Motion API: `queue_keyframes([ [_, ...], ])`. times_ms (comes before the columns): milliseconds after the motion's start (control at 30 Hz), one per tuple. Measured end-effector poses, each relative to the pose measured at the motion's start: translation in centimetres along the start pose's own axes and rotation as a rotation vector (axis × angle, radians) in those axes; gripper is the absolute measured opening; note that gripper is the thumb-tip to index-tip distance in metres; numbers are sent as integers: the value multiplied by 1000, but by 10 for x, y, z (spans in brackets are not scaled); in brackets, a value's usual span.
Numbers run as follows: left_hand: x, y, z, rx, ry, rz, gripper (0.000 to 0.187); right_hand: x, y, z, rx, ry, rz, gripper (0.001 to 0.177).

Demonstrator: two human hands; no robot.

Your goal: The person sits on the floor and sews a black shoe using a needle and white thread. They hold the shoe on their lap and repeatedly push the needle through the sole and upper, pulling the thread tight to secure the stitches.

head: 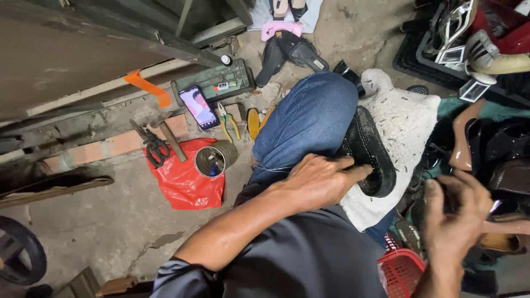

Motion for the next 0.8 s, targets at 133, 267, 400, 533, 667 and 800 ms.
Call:
queue_keyframes([
  [133, 2, 1, -2, -16, 36, -14, 63, -24, -47, 5, 153, -129, 102, 39],
  [267, 3, -4, -7, -8, 73, -28, 56, -26, -68, 4, 194, -240, 219, 12],
  [400, 1, -6, -6, 7, -9, -54, 61, -13, -45, -4, -98, -317, 646, 9],
  [533, -7, -8, -4, -13, 9, -43, 67, -15, -28, -11, -284, -273, 1216, 13],
  [667, -1, -7, -5, -1, 13, -5, 64, -23, -46, 6, -254, -220, 453, 20],
  [800, -3, -8, -5, -2, 14, -1, 61, -28, -66, 15, -177, -371, 355, 29],
])
Point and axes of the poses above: each hand's wrist, its own z-axis towards the middle knuckle, its own x-axis out of the back of the hand, y = z × x, the point moved 6 cm from there along z, towards the middle knuckle, and after that the axes turned 1 degree about y, right-handed, at the moved point
